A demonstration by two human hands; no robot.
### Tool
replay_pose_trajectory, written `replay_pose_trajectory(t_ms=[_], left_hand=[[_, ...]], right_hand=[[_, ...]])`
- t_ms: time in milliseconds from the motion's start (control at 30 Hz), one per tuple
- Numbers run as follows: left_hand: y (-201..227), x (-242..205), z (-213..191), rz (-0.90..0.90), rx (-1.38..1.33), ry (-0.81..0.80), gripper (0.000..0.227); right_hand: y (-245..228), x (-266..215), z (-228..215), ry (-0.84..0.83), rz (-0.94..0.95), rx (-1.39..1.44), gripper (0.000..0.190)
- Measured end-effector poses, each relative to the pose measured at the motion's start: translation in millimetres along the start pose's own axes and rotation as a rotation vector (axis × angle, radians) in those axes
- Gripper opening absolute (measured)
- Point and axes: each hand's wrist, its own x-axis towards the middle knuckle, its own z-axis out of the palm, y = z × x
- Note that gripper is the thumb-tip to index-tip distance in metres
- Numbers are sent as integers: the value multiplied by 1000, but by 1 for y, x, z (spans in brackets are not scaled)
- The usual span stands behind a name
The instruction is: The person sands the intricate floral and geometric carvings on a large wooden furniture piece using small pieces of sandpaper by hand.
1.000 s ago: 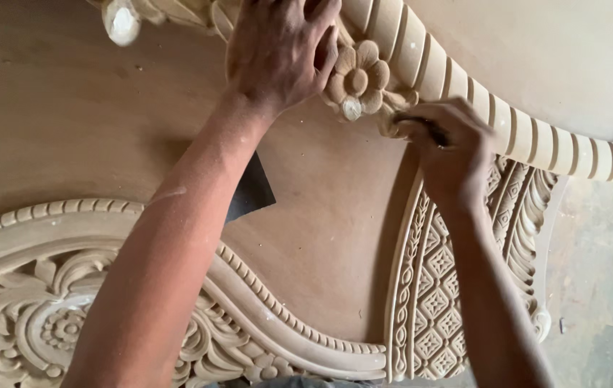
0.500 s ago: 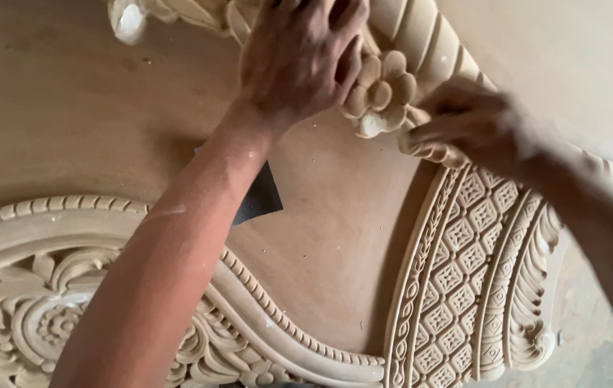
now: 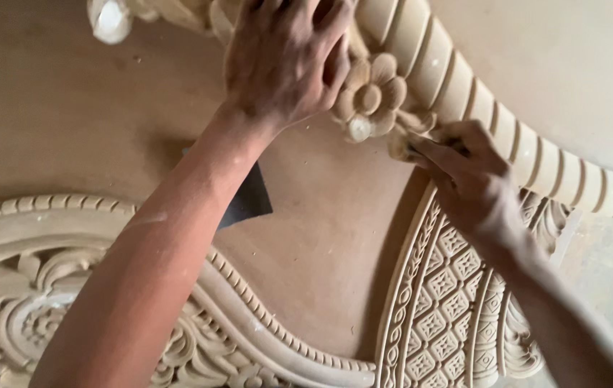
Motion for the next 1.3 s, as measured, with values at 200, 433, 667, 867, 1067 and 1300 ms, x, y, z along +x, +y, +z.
replay_pose_trajectory(t_ms=[200,433,667,867,1067,1300], left_hand=[[-2,-2,0,5,11,-6,37],[-2,-2,2,14,-8,-17,34],[-4,1,4,38,60,20,30],[-5,-2,3,35,9,3,34],[-2,3,-3,16,32,12,24],[-3,4,-7,44,2,20,24]], right_hand=[[-7,11,-2,-17,22,-33,23],[-8,20,7,86,25,52,20],[0,23,1,11,56,-26,14],[19,31,-10,-24,-111,-1,14],[4,40,-1,-45,6,-55,15],[-19,20,-19,-128,173,-193,19]])
